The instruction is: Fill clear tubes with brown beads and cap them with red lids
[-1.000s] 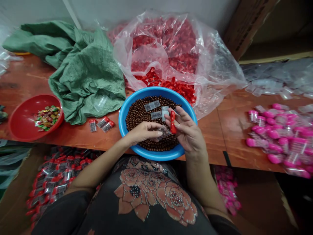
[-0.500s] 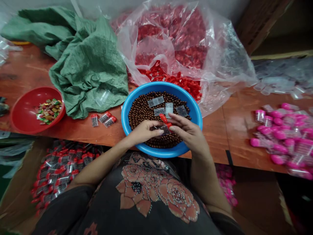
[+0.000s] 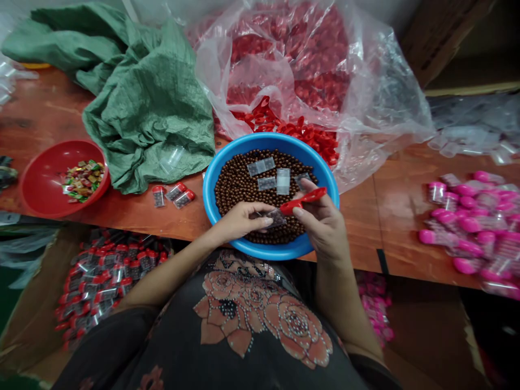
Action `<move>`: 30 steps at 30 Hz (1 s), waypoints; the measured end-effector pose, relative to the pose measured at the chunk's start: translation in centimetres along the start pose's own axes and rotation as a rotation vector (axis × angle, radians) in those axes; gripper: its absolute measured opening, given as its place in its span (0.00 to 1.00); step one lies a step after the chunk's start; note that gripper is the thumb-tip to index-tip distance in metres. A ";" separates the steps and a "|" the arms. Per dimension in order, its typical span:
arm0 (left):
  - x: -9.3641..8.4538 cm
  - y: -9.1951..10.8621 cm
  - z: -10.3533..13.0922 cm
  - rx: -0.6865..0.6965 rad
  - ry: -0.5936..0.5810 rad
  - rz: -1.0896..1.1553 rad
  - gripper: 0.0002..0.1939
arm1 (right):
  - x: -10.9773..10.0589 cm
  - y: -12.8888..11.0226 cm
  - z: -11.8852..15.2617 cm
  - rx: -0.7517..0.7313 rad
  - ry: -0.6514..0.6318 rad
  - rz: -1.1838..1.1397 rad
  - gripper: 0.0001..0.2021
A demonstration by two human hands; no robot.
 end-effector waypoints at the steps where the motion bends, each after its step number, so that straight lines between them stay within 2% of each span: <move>1: 0.1 0.0 0.0 -0.004 -0.005 0.027 0.19 | 0.1 -0.1 0.1 -0.040 0.016 0.018 0.23; 5: 0.4 0.1 0.3 0.014 -0.027 0.105 0.19 | 0.3 -0.6 0.6 -0.203 0.011 0.124 0.07; 9: 0.4 0.3 0.5 0.055 -0.015 0.103 0.19 | 0.5 -1.3 1.0 -0.234 -0.031 0.162 0.06; 12: 0.1 0.4 0.6 0.079 0.002 0.062 0.21 | 0.6 -2.0 1.2 -0.278 -0.056 0.269 0.12; 15: -0.4 0.6 0.7 0.130 0.038 -0.045 0.22 | 0.7 -2.5 1.3 -0.337 -0.134 0.383 0.21; 21: -0.8 1.6 1.1 0.340 0.143 -0.370 0.18 | 0.6 -2.6 1.5 -0.489 -0.222 0.584 0.28; 25: -0.7 1.9 1.3 0.398 0.236 -0.459 0.17 | 1.5 -2.1 1.6 -0.627 -0.206 0.712 0.31; 28: -0.2 1.9 1.4 0.413 0.257 -0.423 0.17 | 2.8 -1.5 1.8 -0.637 -0.146 0.717 0.40; 30: 0.3 1.8 1.3 0.400 0.253 -0.333 0.17 | 3.4 -1.5 1.9 -0.615 -0.089 0.691 0.41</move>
Point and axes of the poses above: each hand's wrist, its own z-axis away from the middle knuckle, its own x-axis out of the palm, y = z × x, the point moved 3 cm from there along -z, towards the middle knuckle, and after that the axes turned 1 degree about -x, right-handed, at the moved point
